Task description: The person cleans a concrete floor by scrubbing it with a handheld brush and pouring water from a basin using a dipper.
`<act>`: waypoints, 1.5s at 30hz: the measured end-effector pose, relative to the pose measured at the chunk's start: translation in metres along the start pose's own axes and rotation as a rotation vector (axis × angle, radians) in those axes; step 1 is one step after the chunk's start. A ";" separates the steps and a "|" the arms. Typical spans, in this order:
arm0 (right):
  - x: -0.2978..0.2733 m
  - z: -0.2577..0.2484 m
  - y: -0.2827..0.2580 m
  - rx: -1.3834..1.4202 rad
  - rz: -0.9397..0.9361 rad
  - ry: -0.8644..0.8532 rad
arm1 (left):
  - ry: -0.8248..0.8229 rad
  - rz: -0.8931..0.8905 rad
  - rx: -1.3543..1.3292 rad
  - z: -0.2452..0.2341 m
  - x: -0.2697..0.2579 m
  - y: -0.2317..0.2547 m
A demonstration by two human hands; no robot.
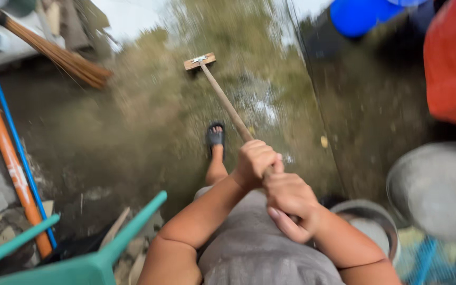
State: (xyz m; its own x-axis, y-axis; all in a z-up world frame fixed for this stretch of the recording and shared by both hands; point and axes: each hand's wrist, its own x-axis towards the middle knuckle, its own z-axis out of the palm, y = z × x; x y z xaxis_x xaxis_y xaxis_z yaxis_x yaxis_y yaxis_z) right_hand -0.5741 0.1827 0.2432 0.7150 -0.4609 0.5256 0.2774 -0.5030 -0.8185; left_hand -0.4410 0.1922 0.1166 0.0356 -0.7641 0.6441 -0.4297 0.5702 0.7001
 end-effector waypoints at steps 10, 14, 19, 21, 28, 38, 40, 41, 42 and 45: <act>-0.125 0.049 -0.068 0.053 -0.211 0.031 | -0.082 0.163 -0.136 0.033 -0.095 0.102; -0.171 0.068 -0.021 -0.076 -0.214 0.217 | -0.135 0.355 -0.138 0.062 -0.130 0.036; -0.172 0.103 0.088 -0.284 -0.073 0.106 | -0.244 0.316 0.179 0.048 -0.154 -0.073; -0.155 0.103 0.114 -0.299 -0.129 0.103 | -0.248 0.303 0.197 0.039 -0.149 -0.099; -0.150 0.079 -0.026 -0.210 -0.002 0.206 | -0.206 0.198 0.016 0.040 -0.131 0.009; -0.192 0.068 -0.156 -0.309 -0.058 0.357 | -0.305 0.204 -0.466 0.104 -0.126 0.166; -0.198 0.066 -0.139 -0.321 -0.124 0.437 | -0.314 0.220 -0.484 0.114 -0.130 0.151; -0.202 0.063 -0.128 -0.320 -0.175 0.431 | -0.316 0.228 -0.493 0.119 -0.134 0.143; -0.205 0.062 -0.118 -0.318 -0.228 0.427 | -0.327 0.227 -0.498 0.126 -0.136 0.133; -0.223 0.062 -0.093 -0.361 -0.245 0.497 | -0.270 0.332 -0.519 0.141 -0.150 0.104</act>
State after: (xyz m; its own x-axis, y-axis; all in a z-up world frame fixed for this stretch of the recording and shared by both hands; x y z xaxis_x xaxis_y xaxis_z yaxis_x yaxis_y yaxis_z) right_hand -0.7194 0.3773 0.1877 0.2530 -0.5409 0.8021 0.1005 -0.8099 -0.5779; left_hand -0.6183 0.3237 0.0492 -0.2790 -0.5335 0.7985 0.1133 0.8074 0.5791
